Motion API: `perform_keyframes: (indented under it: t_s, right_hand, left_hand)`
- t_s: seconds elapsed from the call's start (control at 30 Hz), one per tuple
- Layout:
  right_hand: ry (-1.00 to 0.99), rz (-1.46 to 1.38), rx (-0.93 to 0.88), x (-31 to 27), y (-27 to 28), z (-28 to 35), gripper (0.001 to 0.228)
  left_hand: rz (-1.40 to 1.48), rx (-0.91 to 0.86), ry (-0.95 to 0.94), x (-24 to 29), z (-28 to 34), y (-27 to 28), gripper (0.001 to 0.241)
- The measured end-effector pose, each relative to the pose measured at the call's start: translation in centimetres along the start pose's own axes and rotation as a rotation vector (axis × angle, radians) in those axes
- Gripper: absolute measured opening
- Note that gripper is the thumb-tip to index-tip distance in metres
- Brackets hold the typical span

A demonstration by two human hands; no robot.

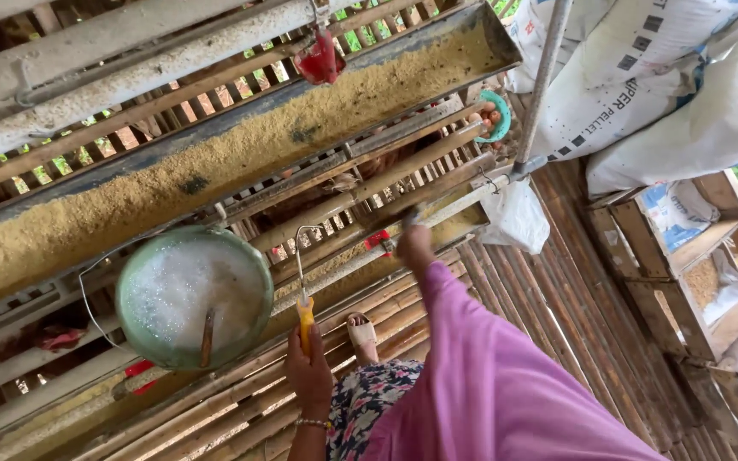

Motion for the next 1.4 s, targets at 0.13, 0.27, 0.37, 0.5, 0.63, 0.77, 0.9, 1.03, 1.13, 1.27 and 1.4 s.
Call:
perform_keyframes:
  t_s: [0.13, 0.27, 0.37, 0.5, 0.63, 0.77, 0.9, 1.03, 1.13, 1.27, 1.4]
  right_hand:
    - [0.040, 0.815, 0.046, 4.9, 0.8, 3.3, 0.025]
    - [0.082, 0.808, 0.064, 4.7, 2.4, 3.7, 0.024]
    - [-0.042, 0.293, 0.350, 9.8, 1.9, 2.4, 0.019]
    - [0.092, 1.986, -0.133, 17.7, 2.1, 2.4, 0.074]
    - [0.293, 1.213, -0.225, 18.0, 6.0, 0.7, 0.026]
    - [0.358, 0.756, 0.099, 10.2, 3.8, 2.6, 0.031]
    - [0.225, 1.157, 0.112, 16.0, 5.6, -3.5, 0.017]
    - [0.386, 1.622, -0.319, 22.7, 3.5, 2.7, 0.019]
    - [0.429, 1.409, -0.540, 19.2, 1.7, 10.7, 0.033]
    - [0.617, 1.529, -0.118, 12.8, 1.1, 9.5, 0.045]
    - [0.351, 1.538, 0.057, 16.1, 1.4, 6.1, 0.041]
  left_hand:
    - [-0.011, -0.016, -0.070, -0.5, -0.2, 0.6, 0.034]
    - [-0.038, 0.022, -0.187, -1.1, -1.0, 1.5, 0.032]
    - [-0.012, 0.031, -0.151, 0.2, -1.6, 2.9, 0.032]
    - [0.004, 0.015, -0.133, -0.2, -1.6, 4.1, 0.030]
    - [-0.006, 0.046, -0.232, -0.7, -2.2, 5.5, 0.028]
    - [-0.007, 0.020, -0.219, -1.1, -2.7, 7.0, 0.031]
    - [0.039, -0.027, -0.160, -2.1, -3.2, 7.3, 0.031]
    - [-0.025, -0.050, -0.222, -3.1, -2.2, 8.3, 0.029]
    - [-0.017, -0.053, -0.280, -2.6, -2.7, 9.0, 0.025]
    - [-0.015, -0.058, -0.245, -3.4, -3.1, 10.2, 0.029]
    - [0.022, -0.111, -0.084, -3.1, -3.6, 10.7, 0.034]
Point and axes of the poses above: each hand's wrist, its own z-axis away from the middle knuckle, its own y-axis out of the back of the hand, x = y × z, the point moved 5 cm from there along -z, towards the middle knuckle, and after that the axes turned 4 degrees about -z, right-handed, at the moved point
